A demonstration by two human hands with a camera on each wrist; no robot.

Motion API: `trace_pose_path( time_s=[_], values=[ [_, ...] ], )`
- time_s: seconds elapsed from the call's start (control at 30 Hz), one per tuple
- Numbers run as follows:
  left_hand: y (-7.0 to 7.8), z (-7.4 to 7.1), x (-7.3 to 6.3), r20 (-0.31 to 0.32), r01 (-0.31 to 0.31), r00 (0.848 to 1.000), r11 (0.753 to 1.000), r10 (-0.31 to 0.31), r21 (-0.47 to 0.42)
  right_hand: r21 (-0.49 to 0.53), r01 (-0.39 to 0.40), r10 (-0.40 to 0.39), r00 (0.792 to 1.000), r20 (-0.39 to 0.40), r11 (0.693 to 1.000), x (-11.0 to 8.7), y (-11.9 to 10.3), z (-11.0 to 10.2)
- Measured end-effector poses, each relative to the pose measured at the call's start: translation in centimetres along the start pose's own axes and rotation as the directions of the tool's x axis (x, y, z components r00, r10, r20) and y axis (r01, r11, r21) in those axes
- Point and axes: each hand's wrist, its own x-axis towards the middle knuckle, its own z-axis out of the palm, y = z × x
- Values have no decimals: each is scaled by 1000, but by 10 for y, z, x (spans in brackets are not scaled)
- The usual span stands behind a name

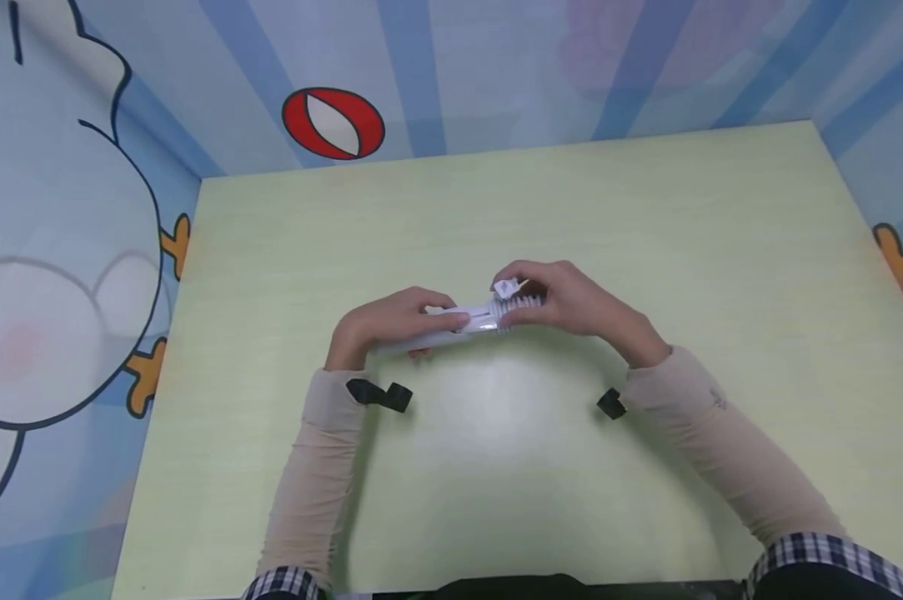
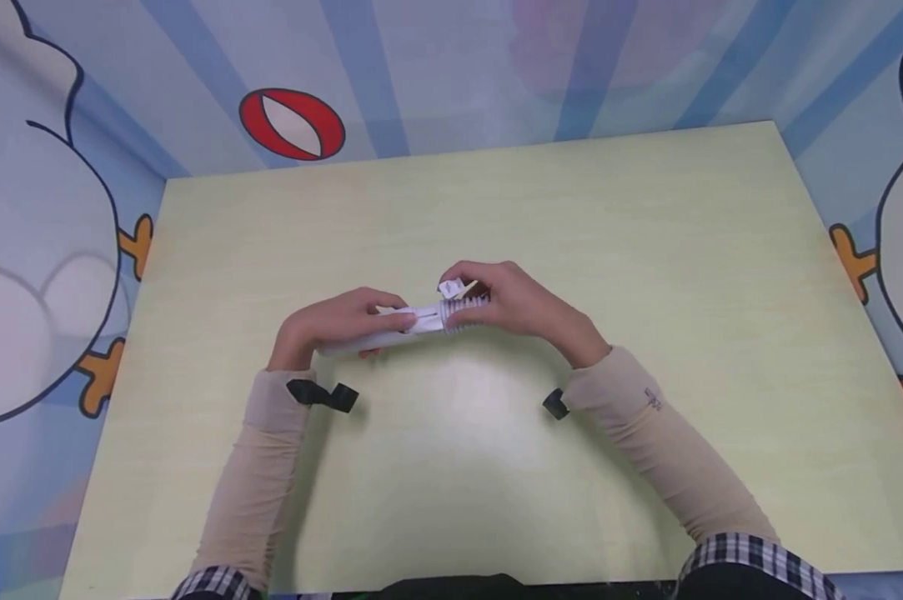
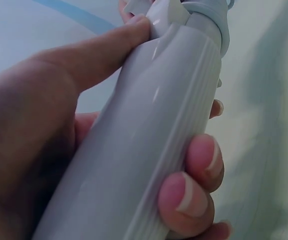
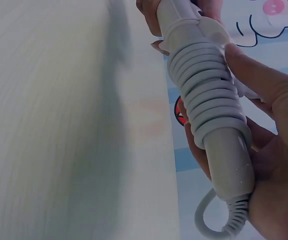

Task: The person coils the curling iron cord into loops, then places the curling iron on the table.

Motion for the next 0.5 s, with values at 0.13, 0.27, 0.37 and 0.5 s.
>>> trace_pose_path(
  time_s=[0.13, 0.27, 0.37, 0.5],
  values=[
    [-3, -2, 1, 15, 14, 1000, 1000, -14, -13, -53, 13, -11, 999, 38, 998, 0, 0, -1],
    [-4, -4, 1, 21, 19, 1000, 1000, -18, -22, -57, 9, -6, 999, 42, 998, 2, 1, -1],
    [-5, -3, 3, 32, 25, 999, 999, -24, -32, -36, -16, 17, 999, 37, 999, 3, 5, 0],
    [-7, 0, 5, 42, 50, 998, 998, -49, -32, -12, -55, 55, 998, 29, 998, 3, 12, 1]
  ],
)
